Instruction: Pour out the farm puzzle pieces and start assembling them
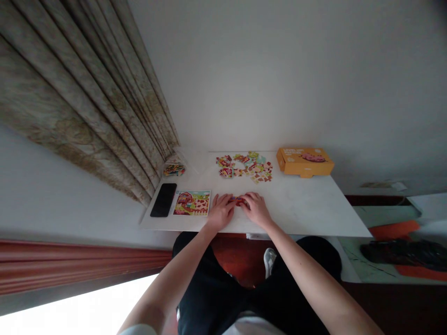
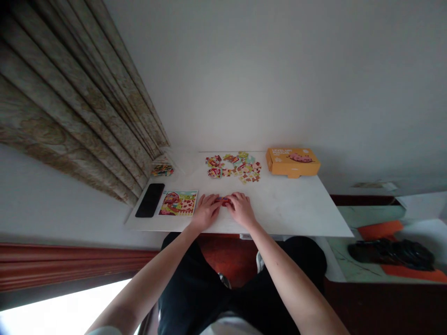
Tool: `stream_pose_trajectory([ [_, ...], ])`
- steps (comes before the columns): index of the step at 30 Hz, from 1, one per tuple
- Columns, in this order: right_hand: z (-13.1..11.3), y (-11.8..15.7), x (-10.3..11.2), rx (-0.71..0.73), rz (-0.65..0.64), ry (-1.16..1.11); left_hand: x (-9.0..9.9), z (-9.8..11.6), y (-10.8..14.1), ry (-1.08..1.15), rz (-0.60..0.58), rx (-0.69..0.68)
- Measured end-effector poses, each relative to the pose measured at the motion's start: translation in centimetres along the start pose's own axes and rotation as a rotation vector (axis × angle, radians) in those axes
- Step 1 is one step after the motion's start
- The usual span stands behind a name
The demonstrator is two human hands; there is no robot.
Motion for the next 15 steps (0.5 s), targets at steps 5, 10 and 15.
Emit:
stream_pose_trajectory([
  [5,0.1,0.1,-0.2,-0.011,0.045,-0.007,0.0,0.6,0.0,-0.002,-0.046,-0.105],
  [10,0.9,-0.5,-0.7,-0.056,0.104,-0.087,-0.2,0.5,0.2,0.015,0.014,-0.144],
  [15,1.8,-1.0,-1.0,-0.135,0.180,-0.185,-0.1,-0.2,-0.3,0.030,0.093,-0.070],
])
Point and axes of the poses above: each hand's wrist, its own y-axis away from the middle knuckle, its own x-axis out of the back of the hand, z = x × y, the point moved 3 cm from there along -y, towards the middle knuckle, and after that the axes turned 3 degrees about x, right-handed, at the moved point
